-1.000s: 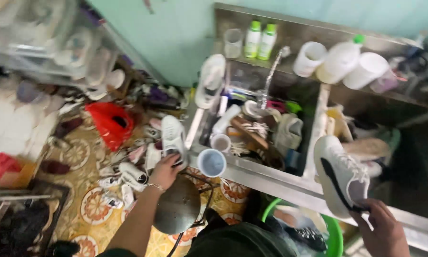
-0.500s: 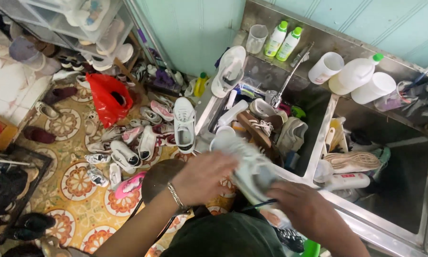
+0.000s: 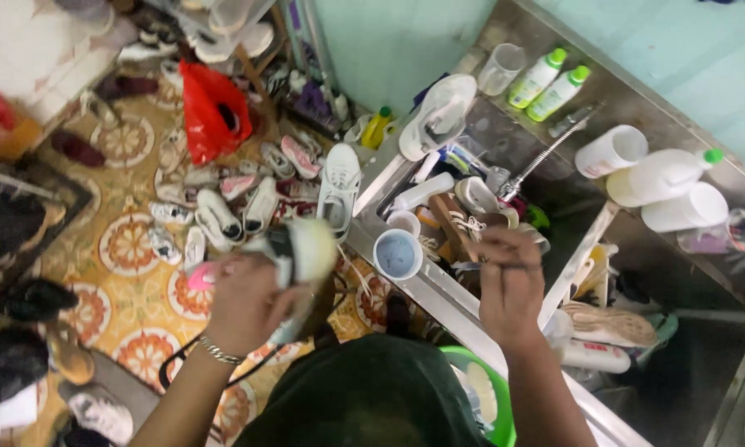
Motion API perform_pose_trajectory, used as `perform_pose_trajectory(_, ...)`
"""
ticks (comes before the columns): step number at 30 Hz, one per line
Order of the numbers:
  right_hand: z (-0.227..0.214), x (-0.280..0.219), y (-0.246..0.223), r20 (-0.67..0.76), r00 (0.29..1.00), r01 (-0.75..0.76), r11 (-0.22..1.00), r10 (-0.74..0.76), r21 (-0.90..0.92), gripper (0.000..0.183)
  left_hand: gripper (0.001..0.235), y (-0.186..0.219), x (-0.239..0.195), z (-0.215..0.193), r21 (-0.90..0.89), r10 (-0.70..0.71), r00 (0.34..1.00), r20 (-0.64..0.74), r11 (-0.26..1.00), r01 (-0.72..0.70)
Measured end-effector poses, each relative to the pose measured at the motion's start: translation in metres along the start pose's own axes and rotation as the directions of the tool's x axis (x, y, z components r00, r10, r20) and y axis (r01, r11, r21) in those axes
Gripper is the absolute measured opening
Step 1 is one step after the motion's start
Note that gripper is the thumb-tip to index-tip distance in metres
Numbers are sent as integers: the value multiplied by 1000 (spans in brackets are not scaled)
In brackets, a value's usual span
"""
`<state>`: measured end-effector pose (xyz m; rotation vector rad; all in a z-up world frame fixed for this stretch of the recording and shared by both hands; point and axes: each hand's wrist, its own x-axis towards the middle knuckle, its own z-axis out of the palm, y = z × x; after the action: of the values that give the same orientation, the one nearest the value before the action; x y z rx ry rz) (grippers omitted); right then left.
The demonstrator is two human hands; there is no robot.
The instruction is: Painting the midsoles of various sneakers using a brush and white paint to restore their appearance.
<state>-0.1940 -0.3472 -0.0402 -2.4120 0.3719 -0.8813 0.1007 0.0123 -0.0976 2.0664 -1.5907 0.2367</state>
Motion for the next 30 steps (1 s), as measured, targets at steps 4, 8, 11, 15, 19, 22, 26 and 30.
perform_pose_trajectory(4, 16, 13, 30, -125, 990, -68, 998, 68, 6, 39, 43, -15, -72, 10, 280, -534, 818, -216, 768, 575)
perform_pose_trajectory(8, 67, -9, 65, -6, 977, -203, 946, 211, 254, 15, 23, -13, -137, 28, 56, -835, 429, -344, 437, 897)
perform_pose_trajectory(11, 88, -14, 82, 123, 987, -119, 979, 99, 163, 4, 13, -16, -169, 36, -427, -966, 184, -181, 246, 870)
perform_pose_trajectory(15, 118, -33, 108, 134, 991, -19, 994, 4, 107, 5, 14, 23, -175, 45, -697, -990, 83, -110, 137, 704)
perform_pose_trajectory(19, 141, -59, 120, 252, 967, 20, 994, -47, 110, 5, 11, 72, -112, 29, -716, -986, 82, -146, 163, 679)
perform_pose_trajectory(22, 143, -61, 118, 284, 957, -101, 986, 60, 132, 4, 13, 79, -109, 35, -710, -976, 121, -181, 215, 671)
perform_pose_trajectory(26, 126, -45, 117, 160, 957, -267, 948, 240, 174, 6, 11, 99, -76, 12, -629, -952, 202, -231, 304, 715)
perform_pose_trajectory(30, 97, -26, 104, 116, 917, -400, 878, 383, 263, 3, 21, 80, -64, 23, -597, -938, 225, -264, 342, 726)
